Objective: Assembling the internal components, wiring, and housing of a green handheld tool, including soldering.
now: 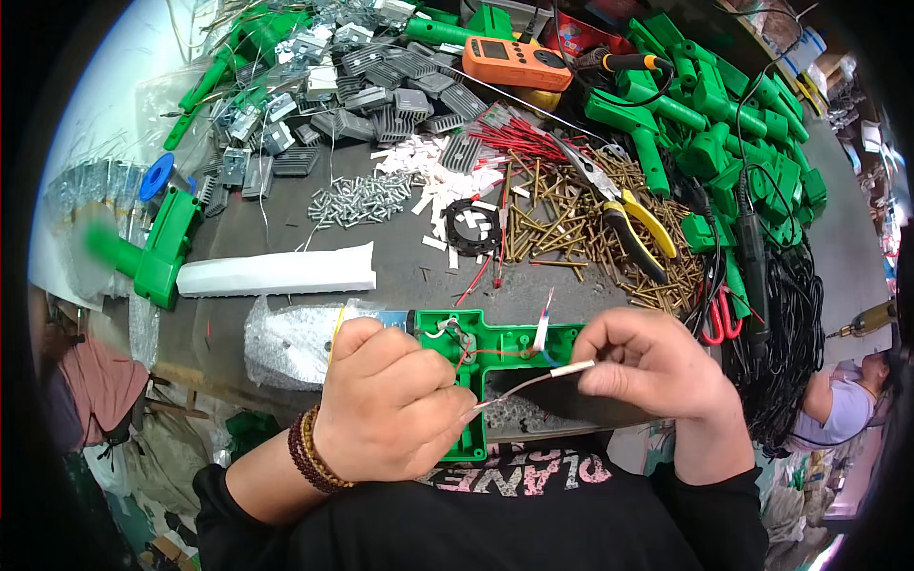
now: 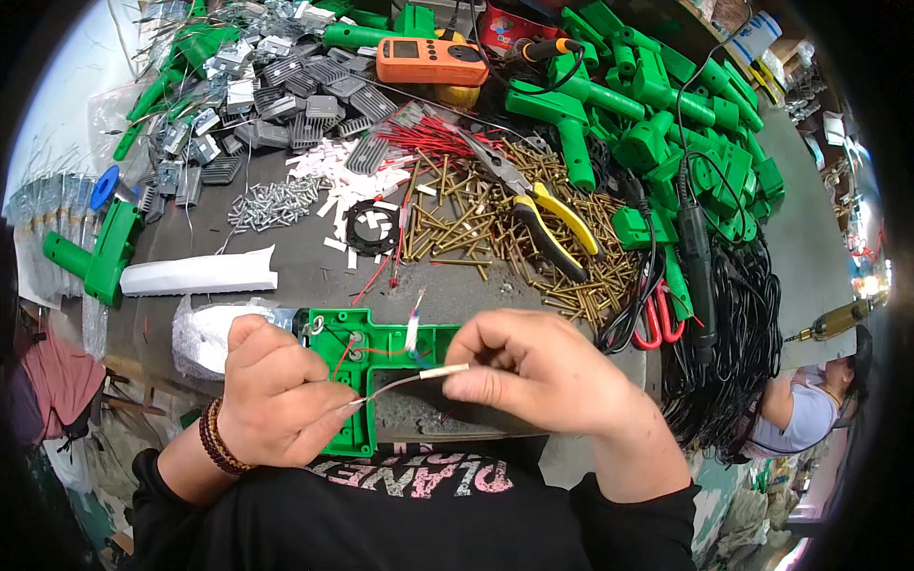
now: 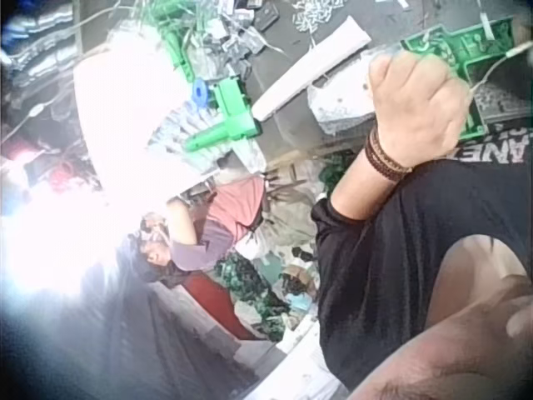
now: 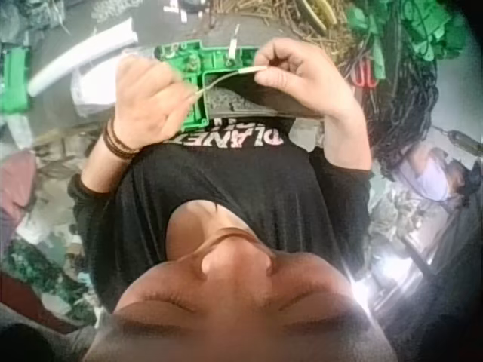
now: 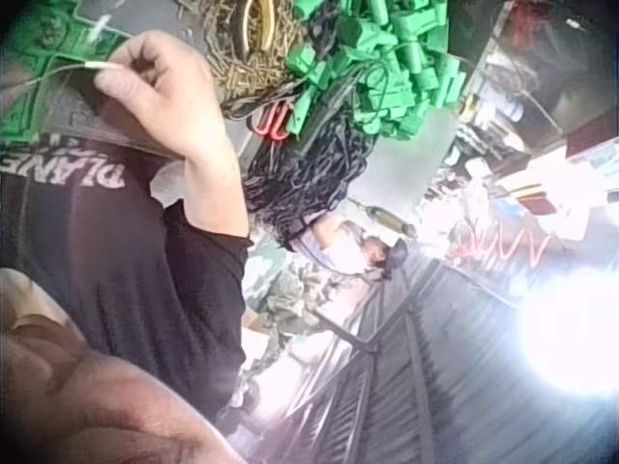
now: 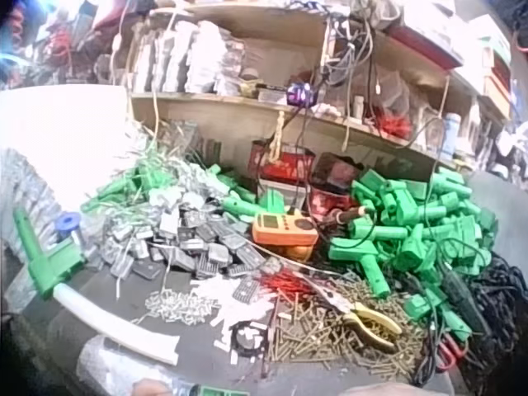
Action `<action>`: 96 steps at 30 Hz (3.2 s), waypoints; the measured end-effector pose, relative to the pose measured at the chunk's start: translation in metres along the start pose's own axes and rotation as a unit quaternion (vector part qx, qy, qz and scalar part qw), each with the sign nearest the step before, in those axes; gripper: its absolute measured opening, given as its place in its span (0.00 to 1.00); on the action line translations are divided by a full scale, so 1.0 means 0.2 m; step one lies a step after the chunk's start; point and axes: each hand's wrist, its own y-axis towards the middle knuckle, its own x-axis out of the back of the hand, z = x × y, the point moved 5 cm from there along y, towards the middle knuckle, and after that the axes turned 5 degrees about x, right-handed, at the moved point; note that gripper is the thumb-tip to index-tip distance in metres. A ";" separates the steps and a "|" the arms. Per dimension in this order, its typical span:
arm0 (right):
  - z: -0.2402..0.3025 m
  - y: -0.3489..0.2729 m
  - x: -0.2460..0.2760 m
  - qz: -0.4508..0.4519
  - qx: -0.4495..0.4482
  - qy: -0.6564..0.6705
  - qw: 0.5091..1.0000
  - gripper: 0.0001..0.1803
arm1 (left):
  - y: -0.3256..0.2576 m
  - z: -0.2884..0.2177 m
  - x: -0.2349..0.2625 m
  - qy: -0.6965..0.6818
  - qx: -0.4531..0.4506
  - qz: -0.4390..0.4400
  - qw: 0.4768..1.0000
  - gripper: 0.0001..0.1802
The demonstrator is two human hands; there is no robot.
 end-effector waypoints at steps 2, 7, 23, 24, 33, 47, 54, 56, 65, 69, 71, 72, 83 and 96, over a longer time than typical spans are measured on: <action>0.08 0.04 0.01 0.006 0.086 -0.176 0.981 0.07 | 0.01 0.01 0.00 -0.008 0.007 0.001 1.000 0.09; 0.04 0.08 -0.01 -0.030 0.087 -0.034 0.995 0.09 | 0.00 0.02 0.00 -0.010 0.031 -0.002 0.999 0.09; 0.12 0.19 -0.15 -0.002 0.175 -0.185 0.967 0.08 | -0.01 0.03 -0.01 0.008 0.053 -0.027 0.998 0.05; 0.14 0.18 -0.14 -0.026 0.183 -0.244 0.952 0.09 | -0.01 0.03 -0.01 0.011 0.054 -0.024 0.998 0.05; 0.11 0.19 -0.15 0.003 0.177 -0.234 0.956 0.10 | -0.02 0.04 -0.03 -0.011 0.067 -0.060 0.996 0.13; 0.11 0.17 -0.18 -0.052 0.197 -0.249 0.947 0.09 | 0.00 0.02 -0.02 -0.027 0.093 -0.064 0.993 0.10; 0.10 0.18 -0.15 -0.050 0.230 -0.221 0.946 0.08 | 0.01 0.03 -0.02 -0.040 0.111 -0.056 0.991 0.09; 0.09 0.18 -0.16 -0.036 0.236 -0.202 0.950 0.09 | 0.02 0.03 -0.02 -0.042 0.110 -0.052 0.992 0.09; 0.09 0.18 -0.15 -0.067 0.259 -0.249 0.931 0.11 | 0.01 0.03 -0.02 -0.045 0.119 -0.055 0.990 0.08; 0.10 0.18 -0.18 -0.056 0.249 -0.260 0.931 0.11 | 0.01 0.03 -0.02 -0.047 0.116 -0.057 0.990 0.09; 0.09 0.19 -0.18 -0.047 0.242 -0.272 0.930 0.11 | 0.01 0.03 -0.02 -0.045 0.116 -0.060 0.990 0.09; 0.08 0.19 -0.18 -0.039 0.234 -0.284 0.929 0.11 | 0.00 0.03 -0.02 -0.044 0.114 -0.063 0.991 0.09; 0.11 0.19 -0.15 -0.036 0.216 -0.225 0.950 0.09 | 0.01 0.04 -0.03 -0.040 0.115 -0.053 0.991 0.09; 0.11 0.20 -0.17 -0.015 0.175 -0.205 0.963 0.09 | 0.01 0.05 -0.03 -0.046 0.130 -0.049 0.989 0.09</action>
